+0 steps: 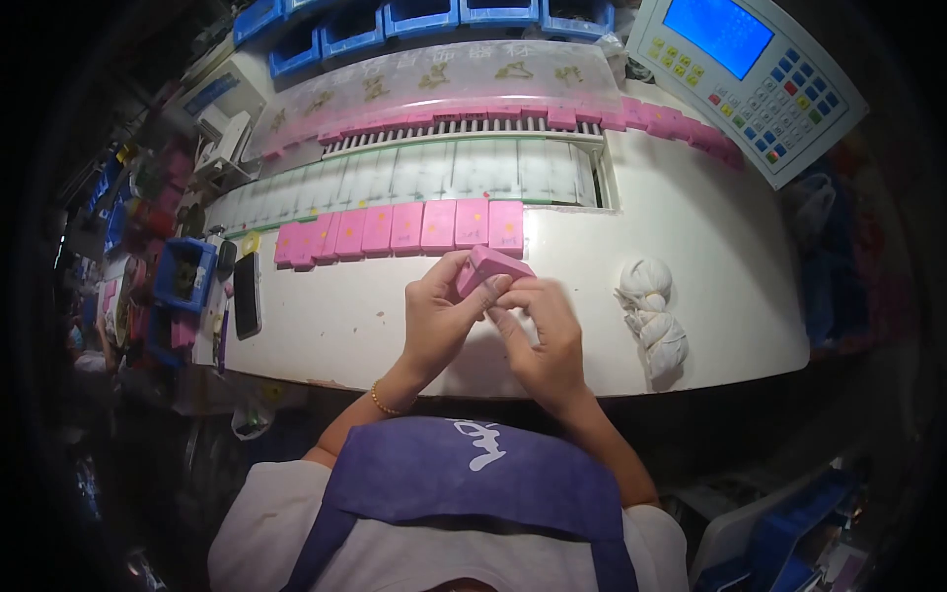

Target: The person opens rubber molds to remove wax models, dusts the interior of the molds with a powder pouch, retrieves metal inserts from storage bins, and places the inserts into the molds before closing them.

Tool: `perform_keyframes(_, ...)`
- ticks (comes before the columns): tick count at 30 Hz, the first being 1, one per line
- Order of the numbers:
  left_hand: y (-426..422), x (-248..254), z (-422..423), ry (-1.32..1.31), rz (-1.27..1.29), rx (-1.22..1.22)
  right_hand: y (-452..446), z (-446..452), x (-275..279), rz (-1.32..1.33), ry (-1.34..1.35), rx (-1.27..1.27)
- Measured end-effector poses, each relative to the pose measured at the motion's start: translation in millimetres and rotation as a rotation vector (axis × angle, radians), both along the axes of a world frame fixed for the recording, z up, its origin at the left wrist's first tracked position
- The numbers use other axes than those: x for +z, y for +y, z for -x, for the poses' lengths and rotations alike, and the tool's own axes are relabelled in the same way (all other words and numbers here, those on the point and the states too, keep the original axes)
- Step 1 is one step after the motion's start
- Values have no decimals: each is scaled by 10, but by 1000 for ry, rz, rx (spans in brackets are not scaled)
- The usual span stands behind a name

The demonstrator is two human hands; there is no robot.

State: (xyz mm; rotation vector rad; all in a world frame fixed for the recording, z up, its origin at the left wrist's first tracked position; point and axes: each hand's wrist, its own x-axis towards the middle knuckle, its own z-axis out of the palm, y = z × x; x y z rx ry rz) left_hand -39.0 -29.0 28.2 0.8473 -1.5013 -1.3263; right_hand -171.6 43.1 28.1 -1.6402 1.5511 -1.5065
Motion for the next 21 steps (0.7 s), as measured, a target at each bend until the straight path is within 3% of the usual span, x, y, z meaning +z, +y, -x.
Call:
perform_keyframes(2, -29, -51, -111, -274, 147, -17, 61, -5, 72, -378, -657, 307)
perform_keyframes(3, -43, -88, -164, -412, 220, -29, 31, 52, 54, -407, -714, 255)
perform_keyframes(6, -23, -270, -277, -343, 435, -145, -127, 379, -234, -345, -1022, 194)
perform_keyframes(7, 26, -266, -311, -314, 317, -152, -135, 444, -269, -375, -966, 78)
perform_keyframes(10, 41, -231, -322, -72, -168, -56, -77, 488, -322, -169, 326, -254)
perform_keyframes(14, -14, -174, -354, -165, -140, 86, 20, 616, -186, -163, 568, -131)
perform_keyframes(17, 4, -188, -328, -365, 121, 180, 71, 752, -113, -115, 616, -106)
perform_keyframes(20, 20, -200, -286, -466, 267, 184, 67, 803, -111, -32, 626, -406)
perform_keyframes(21, 35, -227, -272, -479, 303, 185, 97, 791, -45, -62, 611, -379)
